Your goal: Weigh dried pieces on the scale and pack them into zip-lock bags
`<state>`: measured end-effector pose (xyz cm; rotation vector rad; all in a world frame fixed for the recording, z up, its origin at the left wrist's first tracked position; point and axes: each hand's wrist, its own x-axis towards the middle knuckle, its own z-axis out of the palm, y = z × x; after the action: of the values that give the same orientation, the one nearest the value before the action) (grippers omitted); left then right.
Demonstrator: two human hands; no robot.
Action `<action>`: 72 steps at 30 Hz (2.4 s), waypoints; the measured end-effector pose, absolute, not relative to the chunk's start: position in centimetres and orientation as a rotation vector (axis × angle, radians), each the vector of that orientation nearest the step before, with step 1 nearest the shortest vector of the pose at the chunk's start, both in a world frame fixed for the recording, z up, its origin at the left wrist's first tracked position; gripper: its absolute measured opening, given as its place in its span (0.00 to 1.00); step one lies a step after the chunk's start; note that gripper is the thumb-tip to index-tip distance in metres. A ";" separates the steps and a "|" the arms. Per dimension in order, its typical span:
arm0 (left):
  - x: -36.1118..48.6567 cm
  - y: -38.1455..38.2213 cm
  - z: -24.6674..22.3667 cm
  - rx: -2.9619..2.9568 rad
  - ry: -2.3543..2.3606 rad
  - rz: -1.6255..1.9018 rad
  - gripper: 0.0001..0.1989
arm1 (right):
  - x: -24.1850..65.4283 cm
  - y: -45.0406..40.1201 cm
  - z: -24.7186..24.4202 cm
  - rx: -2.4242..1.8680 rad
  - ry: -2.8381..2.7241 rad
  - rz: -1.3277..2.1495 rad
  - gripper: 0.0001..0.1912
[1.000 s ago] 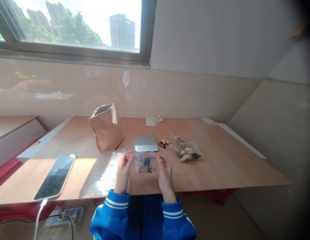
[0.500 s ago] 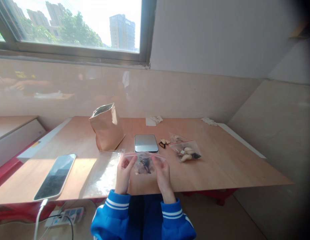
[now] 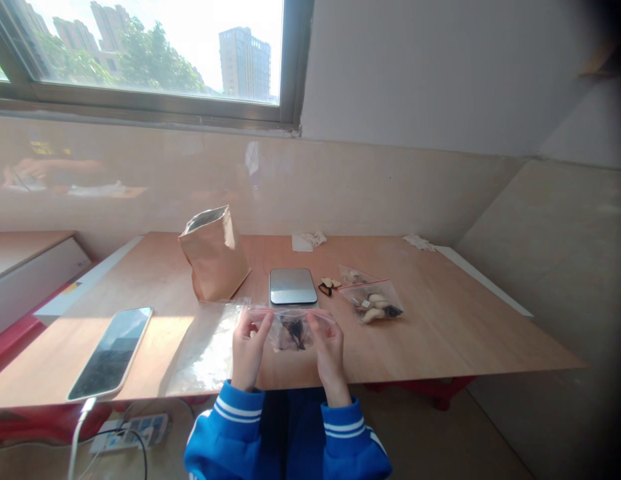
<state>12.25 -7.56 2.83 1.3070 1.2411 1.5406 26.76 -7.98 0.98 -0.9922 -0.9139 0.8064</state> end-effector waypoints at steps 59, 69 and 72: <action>12.1 -8.1 4.4 1.328 1.227 1.437 0.11 | 26.4 -8.6 1.8 -1.029 -0.905 0.944 0.17; 12.0 -8.4 4.9 1.486 1.258 1.459 0.10 | 26.4 -8.7 2.3 -1.076 -0.980 0.843 0.12; 12.3 -8.4 4.7 1.491 1.289 1.478 0.10 | 26.4 -8.8 2.3 -1.088 -0.966 0.835 0.12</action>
<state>12.27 -8.42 4.70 1.4905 1.2895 1.4781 26.45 -8.78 2.28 -1.0880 -0.9665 0.8347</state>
